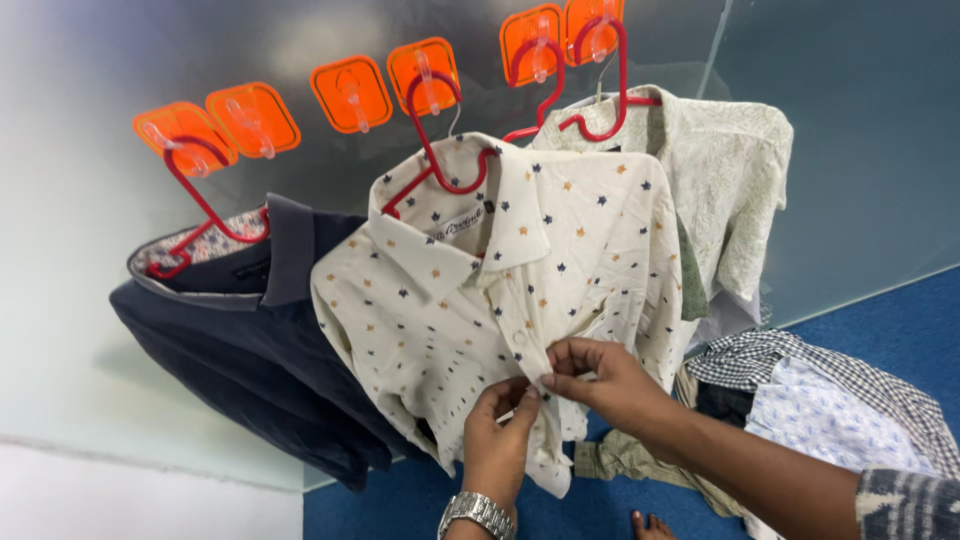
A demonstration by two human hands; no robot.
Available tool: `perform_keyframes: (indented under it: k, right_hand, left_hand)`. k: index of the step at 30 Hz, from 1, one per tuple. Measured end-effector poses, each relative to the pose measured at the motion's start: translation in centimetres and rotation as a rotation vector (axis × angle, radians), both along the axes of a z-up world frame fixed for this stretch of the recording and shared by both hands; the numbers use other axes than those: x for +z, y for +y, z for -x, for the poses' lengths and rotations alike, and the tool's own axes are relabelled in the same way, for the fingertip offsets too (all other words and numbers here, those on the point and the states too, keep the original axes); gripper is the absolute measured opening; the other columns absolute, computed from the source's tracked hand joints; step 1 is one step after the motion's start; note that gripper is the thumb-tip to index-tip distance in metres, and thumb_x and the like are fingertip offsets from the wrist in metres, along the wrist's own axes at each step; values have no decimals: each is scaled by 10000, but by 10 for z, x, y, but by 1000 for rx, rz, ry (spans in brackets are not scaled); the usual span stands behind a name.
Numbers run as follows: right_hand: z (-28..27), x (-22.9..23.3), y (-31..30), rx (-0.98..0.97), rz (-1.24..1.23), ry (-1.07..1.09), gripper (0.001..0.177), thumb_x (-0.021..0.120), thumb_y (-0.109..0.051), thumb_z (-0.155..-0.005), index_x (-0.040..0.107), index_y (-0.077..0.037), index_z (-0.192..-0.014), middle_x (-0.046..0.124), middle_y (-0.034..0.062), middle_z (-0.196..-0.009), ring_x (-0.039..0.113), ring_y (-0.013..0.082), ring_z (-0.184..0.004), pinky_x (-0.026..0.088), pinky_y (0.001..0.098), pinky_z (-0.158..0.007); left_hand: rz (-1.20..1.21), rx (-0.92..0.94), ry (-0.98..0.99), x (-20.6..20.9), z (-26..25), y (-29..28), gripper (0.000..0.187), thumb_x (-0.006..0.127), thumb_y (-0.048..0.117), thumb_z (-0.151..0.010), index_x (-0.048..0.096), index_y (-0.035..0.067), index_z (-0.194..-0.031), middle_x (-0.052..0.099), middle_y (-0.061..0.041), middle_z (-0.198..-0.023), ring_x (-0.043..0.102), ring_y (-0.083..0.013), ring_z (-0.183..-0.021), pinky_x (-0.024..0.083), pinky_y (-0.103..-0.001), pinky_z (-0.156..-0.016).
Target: The person hangs several shirts on plastic hangers and places them on wall-mounted hooks. They handle a white shirt with star patterns, a light blue floral shirt, and a checkered shirt, buttoning each one before hanging it.
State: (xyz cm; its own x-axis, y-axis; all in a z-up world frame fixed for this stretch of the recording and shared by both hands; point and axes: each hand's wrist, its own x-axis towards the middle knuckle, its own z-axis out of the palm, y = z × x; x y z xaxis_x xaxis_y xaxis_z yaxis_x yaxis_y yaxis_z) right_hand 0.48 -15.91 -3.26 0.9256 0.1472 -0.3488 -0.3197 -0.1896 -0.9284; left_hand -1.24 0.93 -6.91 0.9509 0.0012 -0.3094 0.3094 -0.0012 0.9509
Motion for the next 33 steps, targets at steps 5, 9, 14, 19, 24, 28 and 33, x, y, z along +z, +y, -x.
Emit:
perform_keyframes:
  k: [5,9,14,19,24,28,33]
  right_hand:
    - [3,-3,-14,-74,-209,147,249,687,-209,-921,681,-68,-1126,728,-1,-952,665,84,-844,558,286,-769]
    - [3,4,-27,-65,-192,143,300,679,-228,-927,691,-64,-1178,730,-4,-974,639,87,-832,525,280,-731]
    - [-3,6,-51,-42,-218,150,346,679,-228,-937,697,-66,-1242,719,-10,-1000,592,91,-825,477,274,-716]
    - [5,-20,-69,96,-150,126,360,752,-47,-819,658,-72,-1166,727,-2,-1036,689,106,-953,543,287,-839]
    - [17,-37,-62,236,-183,120,311,723,-195,-901,705,-16,-1154,735,50,-1042,662,115,-973,518,269,-851]
    - [26,-26,-50,249,-189,178,318,683,-293,-921,673,-57,-1134,710,8,-1008,656,110,-964,534,264,-822]
    - [39,1,-35,132,-27,37,355,705,-319,-884,641,-146,-1188,699,-28,-988,660,97,-887,548,284,-717]
  left_hand:
    - [-187,29,141,-35,6,-3,710,762,285,-828,475,97,-1450,543,-123,-1465,610,-306,-1239,554,-401,-965]
    - [-241,266,170,-43,-16,-15,752,792,291,-811,466,48,-1444,562,-190,-1424,646,-315,-1221,563,-395,-960]
    - [-282,98,-5,-35,-22,-34,450,753,261,-828,705,4,-1195,778,-135,-1111,752,-234,-1031,576,-353,-894]
    - [-75,188,103,-28,18,-54,303,745,213,-877,746,-23,-1067,804,-136,-929,786,-228,-806,617,-347,-762]
    - [-59,238,-20,-16,51,-60,266,737,184,-872,779,20,-1077,825,-105,-937,773,-145,-836,602,-268,-761]
    - [-94,322,21,4,61,-62,212,770,185,-852,781,37,-1004,822,-78,-923,778,-133,-828,595,-250,-742]
    - [-165,315,89,24,69,-62,211,793,217,-844,755,28,-931,807,-97,-850,771,-138,-768,587,-263,-680]
